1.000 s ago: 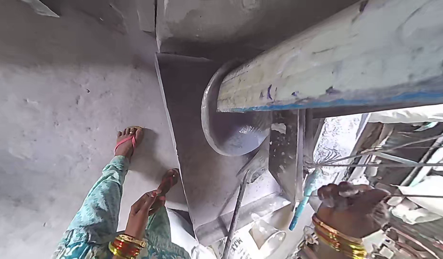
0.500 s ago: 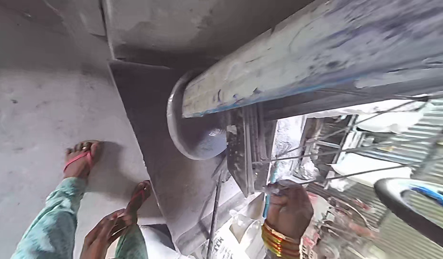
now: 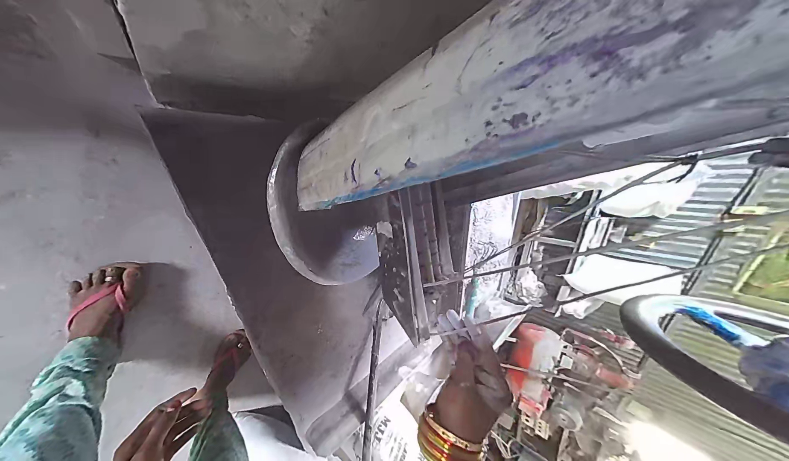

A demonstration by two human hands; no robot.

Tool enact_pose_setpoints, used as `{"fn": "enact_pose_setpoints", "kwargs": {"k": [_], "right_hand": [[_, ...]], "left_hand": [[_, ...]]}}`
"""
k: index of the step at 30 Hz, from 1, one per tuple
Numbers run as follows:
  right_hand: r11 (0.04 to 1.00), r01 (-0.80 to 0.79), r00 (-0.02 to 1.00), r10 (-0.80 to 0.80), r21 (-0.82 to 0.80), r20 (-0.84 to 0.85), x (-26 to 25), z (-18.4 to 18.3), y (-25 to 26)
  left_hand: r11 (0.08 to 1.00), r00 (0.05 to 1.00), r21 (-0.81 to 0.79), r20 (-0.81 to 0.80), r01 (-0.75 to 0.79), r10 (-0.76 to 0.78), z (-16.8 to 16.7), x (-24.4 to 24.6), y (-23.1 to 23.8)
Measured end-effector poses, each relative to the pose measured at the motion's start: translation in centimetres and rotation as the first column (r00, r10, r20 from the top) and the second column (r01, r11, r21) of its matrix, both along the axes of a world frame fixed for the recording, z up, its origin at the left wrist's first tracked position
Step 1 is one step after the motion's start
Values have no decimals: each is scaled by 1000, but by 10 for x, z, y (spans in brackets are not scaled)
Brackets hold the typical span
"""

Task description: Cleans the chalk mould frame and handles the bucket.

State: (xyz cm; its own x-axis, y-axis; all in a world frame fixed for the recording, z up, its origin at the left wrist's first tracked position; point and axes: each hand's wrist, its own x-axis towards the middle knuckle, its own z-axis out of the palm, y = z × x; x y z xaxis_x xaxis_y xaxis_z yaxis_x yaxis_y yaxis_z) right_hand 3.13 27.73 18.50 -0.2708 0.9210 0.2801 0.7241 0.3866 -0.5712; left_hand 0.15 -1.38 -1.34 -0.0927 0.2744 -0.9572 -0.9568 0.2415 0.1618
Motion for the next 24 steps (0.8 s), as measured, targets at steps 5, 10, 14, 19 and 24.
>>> {"fn": "enact_pose_setpoints", "kwargs": {"k": [5, 10, 14, 19, 24], "right_hand": [[992, 99, 995, -97, -84, 25, 3, -3, -13], [973, 176, 984, -173, -151, 35, 7, -12, -29], [966, 184, 983, -181, -181, 34, 6, -14, -37], [967, 137, 990, -140, -215, 4, 10, -15, -44], [974, 101, 994, -108, -203, -27, 16, -23, -51]], "left_hand": [[1000, 1000, -25, -3, -13, 13, 5, 0, 5], [999, 1000, -33, -11, -1, 1, 4, 1, 5], [999, 1000, -36, -11, 1, -2, 1, 5, 3], [999, 999, -33, -37, 0, -1, -2, 10, 1], [998, 999, -65, -34, 6, -8, -4, 13, 2]]}}
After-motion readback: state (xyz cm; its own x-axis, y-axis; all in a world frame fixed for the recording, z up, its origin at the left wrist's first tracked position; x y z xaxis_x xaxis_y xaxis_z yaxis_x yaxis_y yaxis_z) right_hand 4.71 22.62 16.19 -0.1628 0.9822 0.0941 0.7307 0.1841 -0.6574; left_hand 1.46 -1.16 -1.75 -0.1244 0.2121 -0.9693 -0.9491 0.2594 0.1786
